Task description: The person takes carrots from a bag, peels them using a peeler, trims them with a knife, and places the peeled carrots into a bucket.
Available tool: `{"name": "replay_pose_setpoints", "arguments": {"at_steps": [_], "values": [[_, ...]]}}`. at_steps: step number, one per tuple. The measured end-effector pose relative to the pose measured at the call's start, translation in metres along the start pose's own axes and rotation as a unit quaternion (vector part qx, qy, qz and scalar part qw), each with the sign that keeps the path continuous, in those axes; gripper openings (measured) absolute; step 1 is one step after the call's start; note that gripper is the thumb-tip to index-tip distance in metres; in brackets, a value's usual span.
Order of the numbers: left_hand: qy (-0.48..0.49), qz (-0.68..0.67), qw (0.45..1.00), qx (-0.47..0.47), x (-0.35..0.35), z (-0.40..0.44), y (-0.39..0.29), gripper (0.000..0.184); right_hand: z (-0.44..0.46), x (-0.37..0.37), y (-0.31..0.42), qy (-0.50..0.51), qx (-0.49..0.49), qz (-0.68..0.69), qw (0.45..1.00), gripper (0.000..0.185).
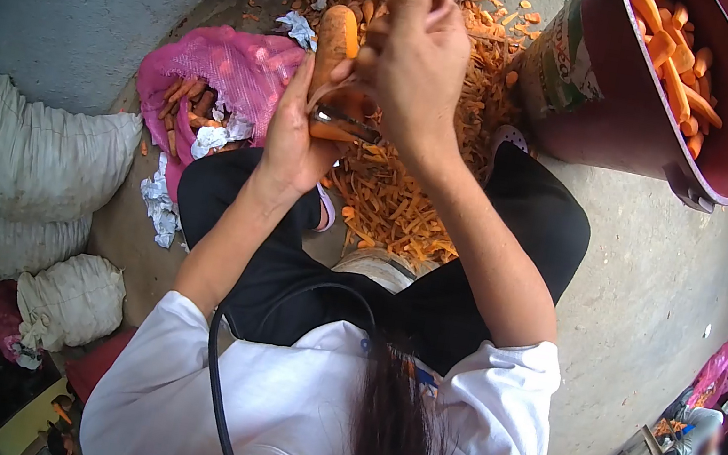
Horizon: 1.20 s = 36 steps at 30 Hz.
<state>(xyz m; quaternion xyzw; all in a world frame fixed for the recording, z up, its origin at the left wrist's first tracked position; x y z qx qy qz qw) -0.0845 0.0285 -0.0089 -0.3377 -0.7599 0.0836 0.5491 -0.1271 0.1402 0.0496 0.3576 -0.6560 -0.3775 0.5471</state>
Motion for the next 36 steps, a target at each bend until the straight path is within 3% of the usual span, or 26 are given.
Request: {"name": "replay_pose_setpoints", "arguments": {"at_steps": [1,5,6,10,15,16,17,19,22,27,29,32,33,35,36], "values": [[0.012,0.003,1.0,0.001,-0.001,0.001,0.001,0.043,0.001,-0.001,-0.002,-0.021,0.022,0.007,1.0,0.029],[0.027,0.041,0.999,-0.01,-0.001,-0.002,0.004,0.051,0.011,0.005,-0.003,0.065,-0.069,-0.055,0.994,0.029],[0.029,0.041,0.999,-0.014,0.0,-0.005,0.004,0.051,0.006,0.005,0.002,0.069,-0.002,-0.069,0.995,0.029],[0.031,0.03,0.999,-0.016,0.0,-0.004,0.003,0.039,0.004,0.007,0.002,0.041,0.0,-0.047,0.998,0.028],[0.035,0.079,0.996,0.034,0.002,-0.002,0.004,0.045,0.014,-0.003,0.006,0.016,-0.047,-0.083,0.995,0.027],[0.029,0.09,0.995,0.044,0.001,-0.002,0.005,0.046,0.021,-0.012,0.017,-0.017,-0.071,-0.064,0.995,0.026],[0.073,0.114,0.99,-0.028,0.004,-0.014,0.012,0.047,0.033,-0.025,0.035,-0.051,-0.095,-0.046,0.993,0.025],[0.069,0.076,0.993,-0.058,0.016,-0.022,0.018,0.049,0.047,-0.043,0.064,-0.122,-0.147,-0.007,0.982,0.024],[0.064,0.095,0.992,-0.055,0.008,-0.011,0.012,0.055,0.022,-0.026,0.058,-0.015,-0.116,-0.027,0.993,0.024],[0.013,0.093,0.995,-0.028,0.011,-0.011,0.01,0.05,0.0,0.002,0.025,0.077,-0.074,-0.064,0.992,0.022],[0.009,0.11,0.994,-0.003,0.014,-0.013,0.009,0.049,0.008,-0.003,0.027,0.014,-0.134,-0.132,0.982,0.025],[0.097,0.069,0.985,-0.126,-0.001,-0.018,0.02,0.048,0.088,-0.057,0.032,-0.088,-0.268,-0.203,0.938,0.023],[0.118,0.206,0.968,-0.086,0.011,-0.027,0.016,0.048,0.094,-0.068,0.035,-0.125,-0.311,-0.226,0.915,0.022],[0.128,0.134,0.977,-0.104,0.021,-0.033,0.021,0.049,0.09,-0.067,0.034,-0.181,-0.123,-0.107,0.97,0.021],[0.104,0.118,0.984,-0.088,0.019,-0.028,0.02,0.046,0.092,-0.072,0.034,-0.16,-0.115,-0.119,0.973,0.018]]}}
Point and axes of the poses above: each hand's wrist, its own z-axis towards the middle knuckle, its own x-axis out of the palm, y = z × x, the point moved 5 cm from there along z, towards the middle knuckle, and after that the axes turned 8 degrees about -z, right-handed, at the moved point
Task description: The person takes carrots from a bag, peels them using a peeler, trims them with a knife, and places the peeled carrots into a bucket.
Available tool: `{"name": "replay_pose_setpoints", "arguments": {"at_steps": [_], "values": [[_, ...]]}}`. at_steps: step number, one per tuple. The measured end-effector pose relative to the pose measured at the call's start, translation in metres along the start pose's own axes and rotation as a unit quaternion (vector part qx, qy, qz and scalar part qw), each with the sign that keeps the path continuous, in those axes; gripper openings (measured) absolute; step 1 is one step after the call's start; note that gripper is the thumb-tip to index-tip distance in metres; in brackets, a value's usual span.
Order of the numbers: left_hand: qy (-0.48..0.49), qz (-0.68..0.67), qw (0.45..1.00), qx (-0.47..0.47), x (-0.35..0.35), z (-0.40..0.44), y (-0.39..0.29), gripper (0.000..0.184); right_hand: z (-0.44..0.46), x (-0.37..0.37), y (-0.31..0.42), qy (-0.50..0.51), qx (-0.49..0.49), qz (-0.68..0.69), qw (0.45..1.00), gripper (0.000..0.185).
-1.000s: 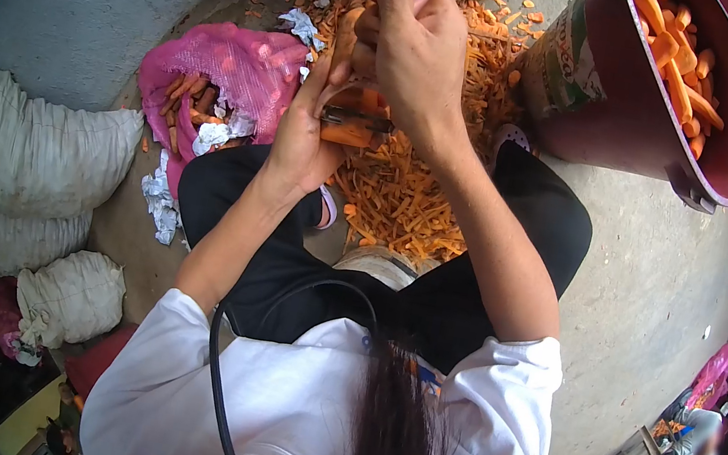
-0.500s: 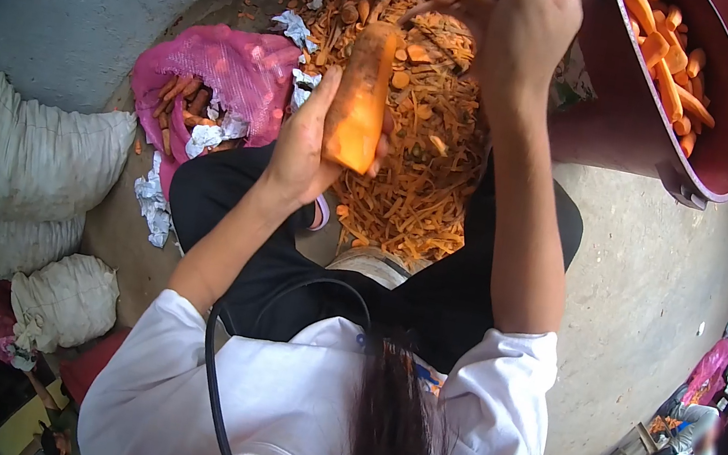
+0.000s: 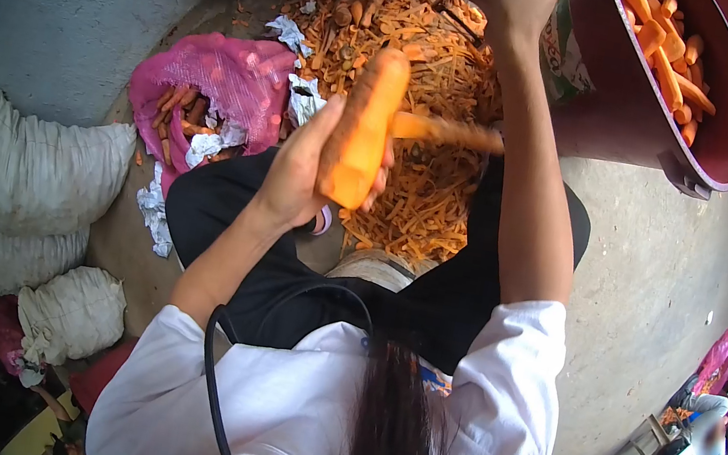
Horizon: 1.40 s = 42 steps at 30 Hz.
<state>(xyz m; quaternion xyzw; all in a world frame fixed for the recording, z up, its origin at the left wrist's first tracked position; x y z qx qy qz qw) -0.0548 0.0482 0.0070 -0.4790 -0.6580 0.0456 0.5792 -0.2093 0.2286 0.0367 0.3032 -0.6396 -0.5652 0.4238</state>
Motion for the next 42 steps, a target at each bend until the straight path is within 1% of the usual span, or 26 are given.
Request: {"name": "replay_pose_setpoints", "arguments": {"at_steps": [1,3,4,7,9,11,12,15,16,19,20,22,23,25,26,29,30,31,33,35,36,37,38,39,41,42], "values": [[0.017,-0.028,0.999,-0.011,-0.007,0.004,0.0,0.047,-0.002,0.0,-0.005,0.037,-0.015,0.016,0.999,0.018],[0.013,-0.076,0.996,-0.034,-0.017,0.007,-0.001,0.048,-0.01,0.002,-0.002,0.113,-0.053,0.052,0.991,0.016],[0.031,-0.103,0.993,-0.037,-0.016,0.007,-0.004,0.048,-0.016,0.005,0.0,0.125,-0.054,0.089,0.987,0.015],[-0.02,-0.167,0.983,-0.079,-0.011,0.007,-0.014,0.049,-0.042,0.021,0.015,0.161,-0.061,0.195,0.966,0.013],[0.028,-0.271,0.958,-0.094,-0.016,0.01,-0.01,0.045,-0.071,0.032,0.033,0.15,0.023,0.209,0.966,0.016],[0.077,-0.345,0.929,-0.107,-0.021,0.016,-0.005,0.043,-0.074,0.026,0.028,0.221,0.074,0.184,0.955,0.019],[0.016,-0.24,0.968,-0.07,-0.03,0.02,-0.005,0.041,-0.08,0.033,0.036,0.35,0.099,0.241,0.9,0.022],[-0.052,-0.218,0.974,-0.04,-0.033,0.02,-0.002,0.037,-0.105,0.038,0.034,0.216,0.03,0.132,0.967,0.031],[-0.033,-0.214,0.976,-0.023,-0.031,0.02,-0.003,0.035,-0.108,0.038,0.03,0.218,0.045,0.104,0.969,0.032],[0.014,-0.199,0.979,0.032,-0.028,0.018,-0.006,0.028,-0.127,0.047,0.026,0.229,0.072,0.137,0.961,0.029],[0.0,-0.183,0.983,0.021,-0.031,0.018,-0.007,0.027,-0.128,0.048,0.025,0.249,0.067,0.142,0.956,0.028],[-0.018,-0.209,0.978,0.003,-0.033,0.017,-0.005,0.029,-0.13,0.049,0.023,0.288,0.055,0.151,0.944,0.026],[-0.027,-0.222,0.975,-0.007,-0.033,0.017,-0.004,0.029,-0.128,0.049,0.022,0.267,0.054,0.145,0.951,0.026],[-0.057,-0.156,0.985,0.035,-0.024,0.012,-0.011,0.031,-0.126,0.049,0.021,0.223,0.053,0.133,0.964,0.024],[-0.073,-0.124,0.988,0.055,-0.021,0.01,-0.012,0.032,-0.118,0.045,0.016,0.167,0.071,0.089,0.979,0.024],[-0.123,-0.1,0.985,0.071,-0.024,0.014,-0.009,0.037,-0.114,0.047,0.01,0.218,0.058,0.094,0.97,0.024],[-0.1,-0.066,0.989,0.087,-0.022,0.015,-0.011,0.038,-0.111,0.047,0.009,0.23,0.056,0.079,0.968,0.026],[-0.076,-0.031,0.991,0.101,-0.021,0.015,-0.012,0.04,-0.103,0.044,0.013,0.196,0.035,0.063,0.978,0.026],[-0.022,0.036,0.997,0.072,-0.015,0.009,-0.006,0.044,-0.076,0.037,0.021,0.123,-0.004,0.025,0.992,0.027],[0.05,0.103,0.993,-0.01,-0.004,-0.003,0.003,0.047,-0.015,0.022,0.001,0.082,-0.08,0.003,0.993,0.024],[0.067,0.03,0.997,-0.035,0.011,-0.011,0.006,0.052,-0.009,0.015,-0.001,0.044,-0.024,-0.003,0.999,0.025],[0.069,-0.007,0.997,-0.033,0.009,-0.008,0.004,0.053,-0.006,0.008,-0.005,0.006,0.034,-0.007,0.999,0.026],[0.067,-0.049,0.996,-0.031,0.004,-0.004,0.004,0.053,-0.006,0.004,-0.003,0.022,0.013,0.027,0.999,0.027],[0.061,-0.095,0.993,-0.027,0.0,-0.002,0.006,0.054,-0.016,0.007,0.015,0.02,-0.015,0.051,0.998,0.024],[0.028,-0.117,0.993,-0.015,-0.01,0.002,0.0,0.053,-0.02,-0.001,0.021,0.114,-0.076,0.107,0.985,0.022],[0.011,-0.118,0.993,0.0,-0.011,0.002,-0.004,0.052,-0.036,0.006,0.028,0.124,-0.056,0.114,0.984,0.022]]}}
Point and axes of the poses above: each hand's wrist, its own z-axis towards the middle knuckle, its own x-axis out of the palm, y = z × x, the point moved 5 cm from there along z, towards the middle knuckle, and after that the axes turned 8 degrees about -z, right-handed, at the moved point
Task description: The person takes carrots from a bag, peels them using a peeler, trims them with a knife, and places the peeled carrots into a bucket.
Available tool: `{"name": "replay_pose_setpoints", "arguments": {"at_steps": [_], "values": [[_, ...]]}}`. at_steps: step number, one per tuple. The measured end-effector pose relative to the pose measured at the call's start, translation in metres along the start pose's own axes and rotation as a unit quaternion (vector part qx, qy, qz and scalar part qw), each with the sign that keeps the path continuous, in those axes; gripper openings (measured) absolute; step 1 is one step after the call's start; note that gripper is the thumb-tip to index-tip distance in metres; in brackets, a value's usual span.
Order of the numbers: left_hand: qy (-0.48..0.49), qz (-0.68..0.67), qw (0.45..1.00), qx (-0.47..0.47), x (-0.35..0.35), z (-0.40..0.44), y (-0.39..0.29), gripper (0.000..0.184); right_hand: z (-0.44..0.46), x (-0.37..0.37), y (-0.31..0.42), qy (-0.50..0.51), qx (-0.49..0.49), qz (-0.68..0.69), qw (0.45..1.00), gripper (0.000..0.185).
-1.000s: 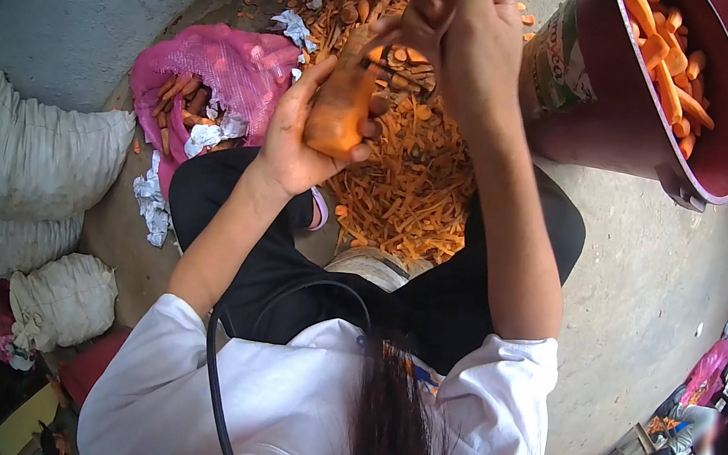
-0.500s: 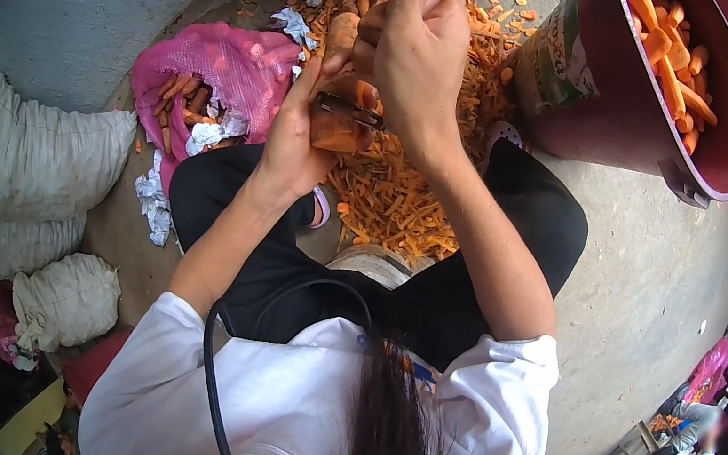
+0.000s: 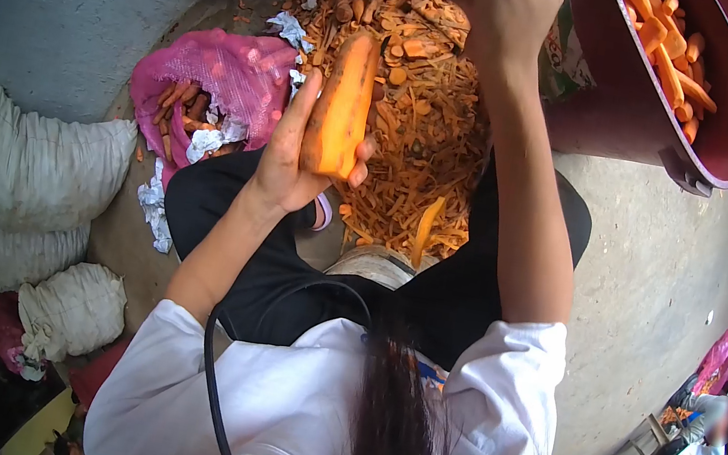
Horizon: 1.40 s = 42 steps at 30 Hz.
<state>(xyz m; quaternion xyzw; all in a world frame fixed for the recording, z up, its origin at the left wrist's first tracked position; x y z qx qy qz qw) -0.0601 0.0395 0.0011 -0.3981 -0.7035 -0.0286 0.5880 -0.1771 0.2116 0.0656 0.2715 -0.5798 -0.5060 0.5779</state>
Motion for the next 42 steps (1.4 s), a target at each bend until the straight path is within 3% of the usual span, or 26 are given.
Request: {"name": "replay_pose_setpoints", "arguments": {"at_steps": [2,3,4,5,9,11,14,17,18,21,23,25,28,30,33,37,40,42], "values": [[-0.032,-0.007,0.999,0.015,0.001,0.003,-0.005,0.05,-0.037,0.028,0.023,0.012,0.038,0.018,0.999,0.022],[-0.049,-0.013,0.999,0.012,-0.001,0.005,-0.007,0.048,-0.05,0.035,0.024,0.088,0.057,0.074,0.992,0.024],[-0.069,-0.017,0.997,0.009,-0.003,0.005,-0.007,0.047,-0.061,0.04,0.022,0.068,0.061,0.031,0.995,0.026],[-0.07,-0.017,0.997,0.013,-0.004,0.006,-0.008,0.045,-0.071,0.046,0.018,0.048,0.067,-0.012,0.997,0.028],[-0.013,-0.097,0.995,-0.001,-0.016,0.008,-0.01,0.036,-0.087,0.062,0.007,0.115,0.089,0.096,0.985,0.023],[-0.019,-0.08,0.997,0.003,-0.017,0.007,-0.011,0.036,-0.095,0.065,0.002,0.107,0.124,0.084,0.983,0.024],[-0.108,-0.048,0.993,0.017,-0.011,0.003,-0.011,0.039,-0.095,0.065,-0.003,0.08,0.14,0.067,0.985,0.025],[-0.115,-0.039,0.992,0.041,-0.013,0.006,-0.015,0.045,-0.086,0.06,-0.005,0.061,0.189,0.035,0.979,0.026],[-0.091,-0.016,0.995,0.045,-0.012,0.006,-0.013,0.046,-0.08,0.054,-0.006,0.017,0.172,-0.056,0.983,0.027],[-0.019,0.02,0.999,0.028,-0.004,0.001,0.002,0.05,-0.027,0.028,0.009,-0.054,-0.041,-0.097,0.993,0.025],[0.008,0.006,1.0,-0.008,0.003,-0.002,0.005,0.05,-0.006,0.014,-0.001,-0.117,-0.007,-0.008,0.993,0.026],[0.001,-0.022,1.0,0.012,-0.008,0.002,0.0,0.047,-0.009,0.011,0.016,-0.095,0.004,-0.059,0.994,0.026],[-0.027,-0.066,0.997,0.021,-0.014,0.007,-0.006,0.046,-0.035,0.03,0.014,0.019,0.035,0.001,0.999,0.026],[-0.067,-0.065,0.995,0.023,-0.004,0.003,-0.009,0.042,-0.063,0.05,0.016,0.051,0.078,-0.03,0.995,0.029],[-0.026,-0.046,0.997,0.056,-0.005,0.001,-0.013,0.025,-0.085,0.061,0.004,0.1,0.133,0.055,0.985,0.029],[0.03,-0.122,0.992,0.02,-0.008,0.002,-0.011,0.025,-0.091,0.064,-0.003,0.108,0.168,0.066,0.978,0.027],[-0.126,-0.016,0.991,0.035,-0.002,-0.002,-0.01,0.034,-0.07,0.058,-0.002,0.054,0.066,-0.025,0.996,0.027],[-0.013,-0.031,0.999,-0.008,-0.005,-0.003,-0.002,0.041,-0.029,0.04,-0.003,-0.002,-0.002,-0.077,0.997,0.025]]}}
Point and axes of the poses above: each hand's wrist, its own z-axis towards the middle knuckle, its own x-axis out of the palm, y = z × x, the point moved 5 cm from there along z, towards the middle knuckle, and after that the axes turned 8 degrees about -z, right-handed, at the moved point
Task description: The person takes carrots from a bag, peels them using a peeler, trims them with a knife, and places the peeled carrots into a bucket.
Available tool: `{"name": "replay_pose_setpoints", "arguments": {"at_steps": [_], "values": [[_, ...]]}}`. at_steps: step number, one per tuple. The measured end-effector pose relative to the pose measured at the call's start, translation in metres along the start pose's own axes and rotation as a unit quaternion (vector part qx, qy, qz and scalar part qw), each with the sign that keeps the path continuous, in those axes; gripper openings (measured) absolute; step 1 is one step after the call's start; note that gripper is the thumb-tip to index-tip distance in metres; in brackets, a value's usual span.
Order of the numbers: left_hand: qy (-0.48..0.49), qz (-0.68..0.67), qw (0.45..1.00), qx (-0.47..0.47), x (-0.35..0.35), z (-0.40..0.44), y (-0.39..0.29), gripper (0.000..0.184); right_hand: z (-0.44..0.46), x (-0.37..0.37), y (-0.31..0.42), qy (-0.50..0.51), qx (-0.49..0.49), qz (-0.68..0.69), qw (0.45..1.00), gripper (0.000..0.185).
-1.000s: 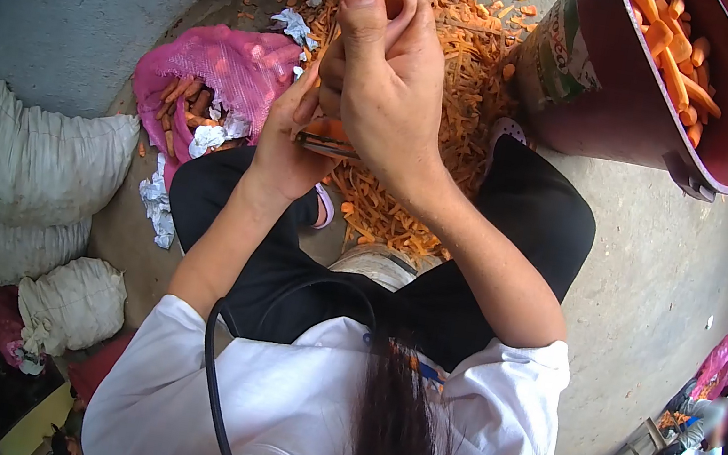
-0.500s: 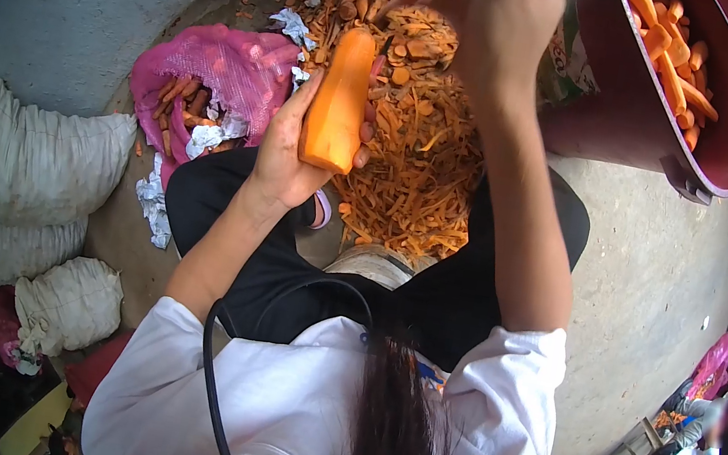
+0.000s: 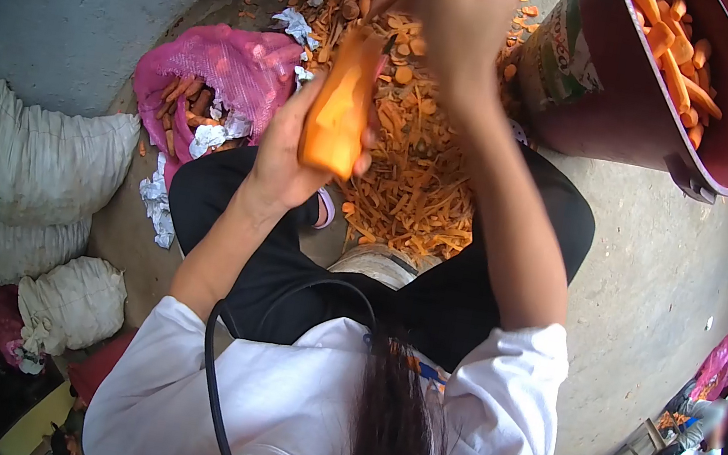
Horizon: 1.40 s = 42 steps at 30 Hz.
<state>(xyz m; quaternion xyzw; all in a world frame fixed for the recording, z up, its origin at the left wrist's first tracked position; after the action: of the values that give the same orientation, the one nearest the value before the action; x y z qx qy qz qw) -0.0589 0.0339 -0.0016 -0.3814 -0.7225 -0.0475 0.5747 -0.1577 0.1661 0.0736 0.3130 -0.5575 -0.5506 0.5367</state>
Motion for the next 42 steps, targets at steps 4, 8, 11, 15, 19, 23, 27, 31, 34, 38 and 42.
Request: {"name": "replay_pose_setpoints", "arguments": {"at_steps": [4,8,11,15,19,23,27,31,34,38,42], "values": [[0.067,-0.029,0.996,-0.054,0.015,-0.002,0.004,0.051,0.057,-0.049,-0.014,-0.117,-0.017,-0.001,0.993,0.023],[0.042,-0.032,0.997,-0.053,0.008,0.0,0.004,0.055,0.012,-0.015,0.01,0.022,0.073,0.1,0.992,0.022],[0.032,0.0,0.999,-0.012,0.012,0.003,0.0,0.053,-0.026,0.007,0.02,0.043,0.116,0.076,0.989,0.028],[0.034,-0.009,0.998,-0.047,-0.004,0.001,0.005,0.045,-0.002,-0.026,0.006,-0.031,0.045,-0.023,0.998,0.021],[0.056,0.052,0.997,-0.033,0.003,0.002,0.004,0.043,0.04,-0.065,0.009,-0.052,-0.017,-0.078,0.995,0.021],[-0.045,0.047,0.998,-0.022,0.008,0.004,0.0,0.048,0.005,-0.037,-0.004,0.14,0.012,-0.165,0.976,0.021],[0.066,-0.165,0.977,-0.121,0.002,0.014,0.006,0.045,0.019,-0.048,-0.01,0.135,0.079,0.097,0.983,0.015],[0.003,-0.172,0.98,-0.099,-0.007,0.02,0.008,0.042,0.012,-0.051,-0.009,0.091,0.036,0.018,0.995,0.018],[-0.001,-0.104,0.994,-0.028,-0.016,0.025,0.001,0.04,-0.017,-0.02,0.014,0.09,0.029,0.077,0.993,0.023],[-0.035,-0.01,0.999,0.027,-0.006,0.019,-0.006,0.039,-0.045,0.009,0.01,0.152,0.069,0.14,0.976,0.025],[-0.032,-0.004,0.999,0.024,-0.008,0.017,-0.006,0.036,-0.054,0.019,0.008,0.152,0.095,0.145,0.973,0.022]]}}
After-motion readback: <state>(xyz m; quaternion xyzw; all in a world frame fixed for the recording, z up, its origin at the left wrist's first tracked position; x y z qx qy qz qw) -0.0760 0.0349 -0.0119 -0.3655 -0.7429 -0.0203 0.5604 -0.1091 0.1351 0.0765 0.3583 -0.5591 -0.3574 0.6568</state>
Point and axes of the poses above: each hand's wrist, its own z-axis towards the middle knuckle, its own x-axis out of the palm, y = z × x, the point moved 5 cm from there along z, towards the middle knuckle, and after that the axes turned 8 degrees about -z, right-handed, at the moved point
